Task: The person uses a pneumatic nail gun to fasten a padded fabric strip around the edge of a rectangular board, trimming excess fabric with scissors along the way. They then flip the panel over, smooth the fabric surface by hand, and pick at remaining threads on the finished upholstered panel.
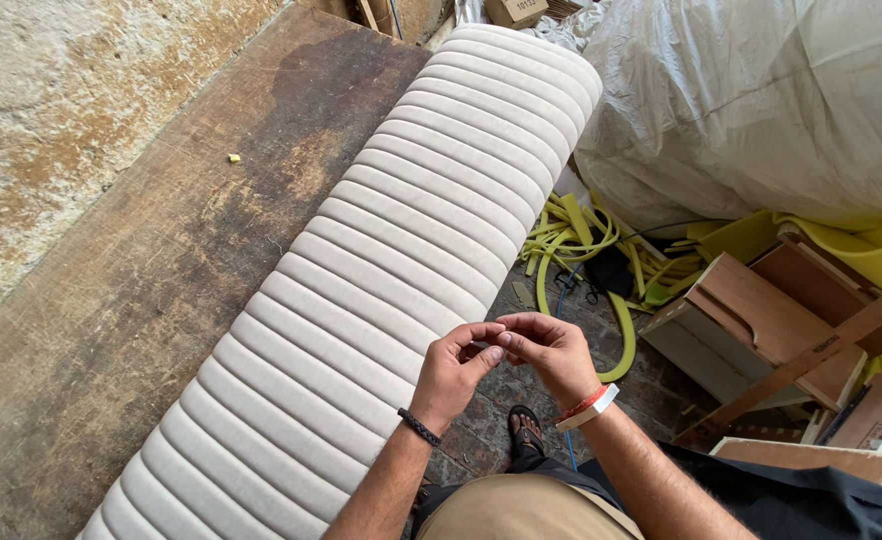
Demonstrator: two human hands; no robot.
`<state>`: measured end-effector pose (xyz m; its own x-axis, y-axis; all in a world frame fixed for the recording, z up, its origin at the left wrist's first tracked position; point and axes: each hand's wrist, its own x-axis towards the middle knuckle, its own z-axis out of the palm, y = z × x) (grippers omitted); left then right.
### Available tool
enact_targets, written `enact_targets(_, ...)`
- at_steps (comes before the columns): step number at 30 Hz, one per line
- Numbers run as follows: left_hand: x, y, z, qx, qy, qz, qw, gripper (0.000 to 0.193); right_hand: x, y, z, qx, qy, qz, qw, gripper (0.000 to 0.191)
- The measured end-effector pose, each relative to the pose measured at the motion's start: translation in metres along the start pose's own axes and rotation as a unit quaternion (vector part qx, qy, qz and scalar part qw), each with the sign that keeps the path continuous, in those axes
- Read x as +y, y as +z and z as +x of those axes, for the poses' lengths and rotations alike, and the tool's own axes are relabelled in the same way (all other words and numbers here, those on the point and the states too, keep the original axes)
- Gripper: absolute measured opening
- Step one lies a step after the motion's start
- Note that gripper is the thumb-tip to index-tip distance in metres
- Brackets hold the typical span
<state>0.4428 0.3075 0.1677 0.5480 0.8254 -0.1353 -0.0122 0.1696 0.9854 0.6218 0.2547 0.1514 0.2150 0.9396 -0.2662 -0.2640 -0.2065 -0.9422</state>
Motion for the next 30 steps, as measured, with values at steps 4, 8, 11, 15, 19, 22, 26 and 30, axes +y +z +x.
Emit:
enact_targets(4,-0.001,0.012,0.005,-0.004,0.009,-0.004,1.0,0.025,0.002,-0.012,0.002,0.009,-0.006,-0.013,1.0,0.027)
enact_targets(8,0.0,0.02,0.011,-0.014,0.006,-0.005,1.0,0.023,0.003,-0.025,0.003,0.008,0.007,0.01,1.0,0.025)
enact_targets(11,0.002,0.027,0.015,-0.013,0.011,0.036,0.999,0.021,0.001,-0.033,0.004,0.017,0.007,0.011,1.0,0.024)
enact_targets(15,0.003,0.038,0.021,-0.013,0.001,0.017,1.0,0.023,-0.003,-0.04,0.005,0.024,-0.007,0.029,0.999,0.03)
enact_targets(19,-0.001,0.049,0.026,0.004,-0.01,-0.004,1.0,0.023,-0.005,-0.044,0.005,0.029,-0.018,0.046,0.998,0.036)
enact_targets(22,-0.006,0.054,0.027,-0.005,-0.006,-0.026,1.0,0.024,-0.004,-0.049,0.004,0.031,-0.001,-0.002,1.0,0.024)
enact_targets(26,-0.01,0.063,0.029,-0.016,-0.009,-0.028,0.999,0.03,-0.004,-0.059,0.004,0.041,0.013,0.05,0.998,0.027)
enact_targets(30,-0.012,0.07,0.029,-0.027,-0.04,-0.128,0.991,0.032,-0.003,-0.068,0.003,0.033,0.009,0.077,0.996,0.029)
